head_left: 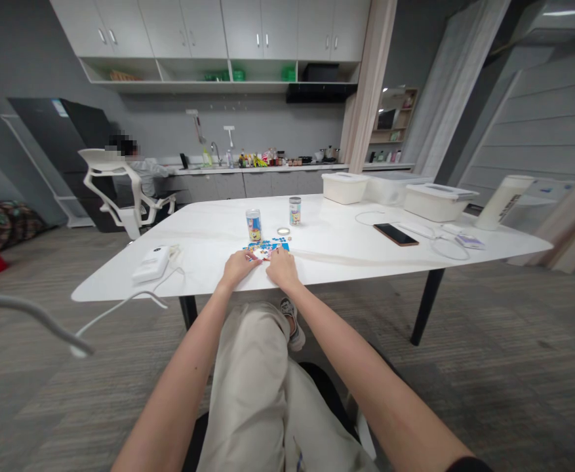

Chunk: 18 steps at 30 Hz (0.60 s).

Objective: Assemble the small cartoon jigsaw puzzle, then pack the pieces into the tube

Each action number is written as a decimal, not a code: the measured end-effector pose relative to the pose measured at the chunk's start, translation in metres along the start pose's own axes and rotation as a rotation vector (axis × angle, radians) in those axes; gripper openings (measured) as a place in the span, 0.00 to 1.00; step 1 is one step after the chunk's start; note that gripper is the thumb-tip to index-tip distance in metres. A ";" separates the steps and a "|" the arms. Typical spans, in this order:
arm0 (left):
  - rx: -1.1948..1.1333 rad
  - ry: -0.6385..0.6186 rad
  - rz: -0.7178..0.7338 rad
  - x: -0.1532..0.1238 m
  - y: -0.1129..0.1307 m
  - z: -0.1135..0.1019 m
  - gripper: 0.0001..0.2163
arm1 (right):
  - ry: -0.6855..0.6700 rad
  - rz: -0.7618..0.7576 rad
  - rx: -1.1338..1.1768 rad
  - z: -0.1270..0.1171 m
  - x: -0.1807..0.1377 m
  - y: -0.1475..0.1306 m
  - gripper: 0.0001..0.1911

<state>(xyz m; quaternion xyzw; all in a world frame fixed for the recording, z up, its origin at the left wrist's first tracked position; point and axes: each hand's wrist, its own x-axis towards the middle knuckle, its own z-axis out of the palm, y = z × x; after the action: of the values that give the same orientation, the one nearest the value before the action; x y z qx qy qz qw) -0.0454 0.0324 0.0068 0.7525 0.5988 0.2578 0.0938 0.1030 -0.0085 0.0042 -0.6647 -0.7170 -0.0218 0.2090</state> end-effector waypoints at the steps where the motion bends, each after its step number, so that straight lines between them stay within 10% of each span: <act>1: 0.057 -0.001 -0.006 -0.001 0.003 0.000 0.13 | -0.004 -0.010 0.004 0.000 0.001 0.000 0.20; 18: 0.064 -0.081 0.086 0.012 0.006 0.006 0.13 | -0.033 -0.098 -0.007 -0.004 0.001 0.001 0.18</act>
<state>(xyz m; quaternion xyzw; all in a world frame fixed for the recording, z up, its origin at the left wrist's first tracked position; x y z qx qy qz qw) -0.0353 0.0434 0.0078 0.7900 0.5694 0.2118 0.0827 0.1047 -0.0086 0.0075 -0.6296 -0.7521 -0.0239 0.1934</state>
